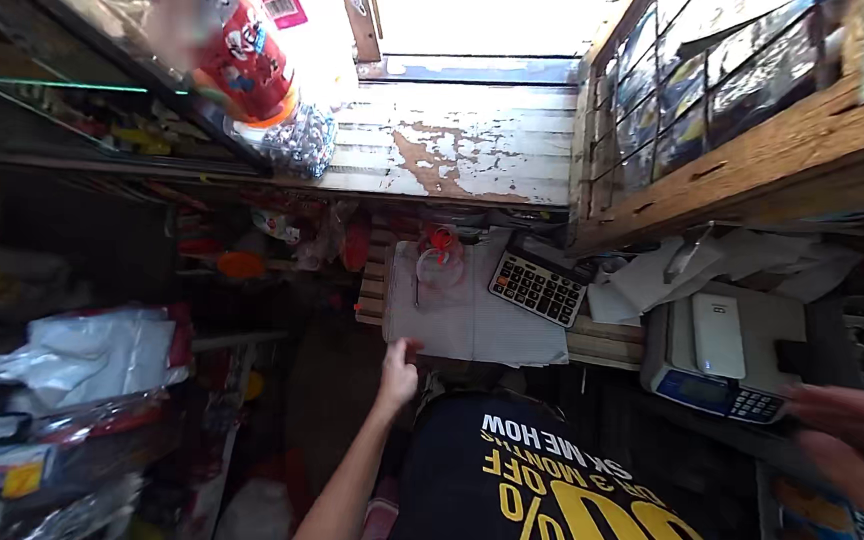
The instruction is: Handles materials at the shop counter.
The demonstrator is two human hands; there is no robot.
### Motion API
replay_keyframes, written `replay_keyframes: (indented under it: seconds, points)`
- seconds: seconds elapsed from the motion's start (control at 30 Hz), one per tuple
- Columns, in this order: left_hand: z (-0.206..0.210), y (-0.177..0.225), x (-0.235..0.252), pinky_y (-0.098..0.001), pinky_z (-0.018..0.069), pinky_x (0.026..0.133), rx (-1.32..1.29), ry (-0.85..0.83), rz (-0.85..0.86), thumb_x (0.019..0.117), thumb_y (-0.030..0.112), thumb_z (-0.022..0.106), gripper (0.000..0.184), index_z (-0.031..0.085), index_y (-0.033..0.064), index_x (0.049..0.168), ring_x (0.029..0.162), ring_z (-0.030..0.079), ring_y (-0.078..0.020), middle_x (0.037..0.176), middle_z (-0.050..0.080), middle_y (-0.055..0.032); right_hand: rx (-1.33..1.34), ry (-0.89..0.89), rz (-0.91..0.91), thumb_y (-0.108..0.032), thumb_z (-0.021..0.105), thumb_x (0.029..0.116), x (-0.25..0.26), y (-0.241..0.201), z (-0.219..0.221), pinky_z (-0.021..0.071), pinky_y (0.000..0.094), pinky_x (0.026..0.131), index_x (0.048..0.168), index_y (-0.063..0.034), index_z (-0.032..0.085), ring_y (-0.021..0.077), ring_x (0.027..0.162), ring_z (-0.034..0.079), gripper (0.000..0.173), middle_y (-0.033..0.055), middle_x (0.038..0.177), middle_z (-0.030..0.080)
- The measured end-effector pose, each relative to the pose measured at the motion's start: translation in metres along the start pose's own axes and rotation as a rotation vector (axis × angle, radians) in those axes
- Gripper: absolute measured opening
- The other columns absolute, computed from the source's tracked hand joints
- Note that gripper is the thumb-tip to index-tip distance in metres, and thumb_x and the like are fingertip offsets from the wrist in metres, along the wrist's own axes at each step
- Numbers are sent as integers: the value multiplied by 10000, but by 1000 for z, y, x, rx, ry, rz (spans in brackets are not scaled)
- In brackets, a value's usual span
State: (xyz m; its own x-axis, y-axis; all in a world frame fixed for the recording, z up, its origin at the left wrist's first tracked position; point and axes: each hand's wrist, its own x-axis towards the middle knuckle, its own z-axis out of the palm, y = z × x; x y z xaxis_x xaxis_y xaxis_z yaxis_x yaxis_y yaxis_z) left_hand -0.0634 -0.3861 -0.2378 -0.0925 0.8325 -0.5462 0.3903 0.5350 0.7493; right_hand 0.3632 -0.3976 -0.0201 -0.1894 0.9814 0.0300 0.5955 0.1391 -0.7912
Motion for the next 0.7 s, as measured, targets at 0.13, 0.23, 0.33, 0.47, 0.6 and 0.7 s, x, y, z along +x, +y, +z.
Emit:
replay_keyframes:
  seconds: [0.13, 0.23, 0.33, 0.47, 0.6, 0.7]
  points:
    - [16, 20, 19, -483, 474, 1072, 138, 163, 202, 962, 29, 515, 355, 639, -33, 1289, 1254, 586, -349, 1328, 609, -244, -105, -239, -173, -315, 592, 1002, 51, 22, 55, 585, 371, 907, 1262, -56, 687, 191, 1045, 680, 380, 135, 1189, 694]
    - [19, 59, 81, -558, 429, 1103, 208, 337, 268, 1005, 131, 575, 358, 626, -15, 1327, 1291, 544, -424, 1345, 591, -270, -110, -333, -270, -360, 572, 1020, 69, 22, 86, 583, 350, 913, 1296, -143, 682, 148, 1066, 671, 367, 60, 1209, 691]
    - [21, 100, 137, -619, 407, 1082, 307, 378, 220, 958, 258, 676, 522, 571, 22, 1412, 1326, 483, -477, 1404, 532, -294, -70, -341, -284, -377, 562, 1030, 62, 17, 96, 569, 321, 940, 1313, -158, 671, 116, 1099, 656, 373, 38, 1244, 680]
    - [19, 147, 175, -685, 339, 1110, 506, 248, 33, 944, 384, 692, 671, 512, -13, 1454, 1416, 371, -523, 1497, 433, -339, -48, -213, -184, -373, 566, 1024, 27, 35, 89, 575, 329, 950, 1290, -109, 684, 138, 1103, 668, 393, 64, 1228, 692]
    - [26, 152, 196, -671, 388, 1080, 601, 230, -6, 987, 397, 628, 549, 609, -19, 1344, 1323, 503, -504, 1372, 567, -320, -49, -47, 19, -365, 574, 1008, -27, 60, 77, 571, 319, 936, 1270, -50, 688, 163, 1077, 674, 425, 114, 1200, 693]
    - [26, 160, 187, -681, 464, 988, 597, 196, 7, 974, 337, 676, 530, 612, -94, 1276, 1215, 581, -518, 1297, 592, -353, -20, 40, 146, -357, 585, 1004, -59, 67, 72, 570, 302, 940, 1269, -15, 683, 169, 1080, 682, 444, 146, 1223, 689]
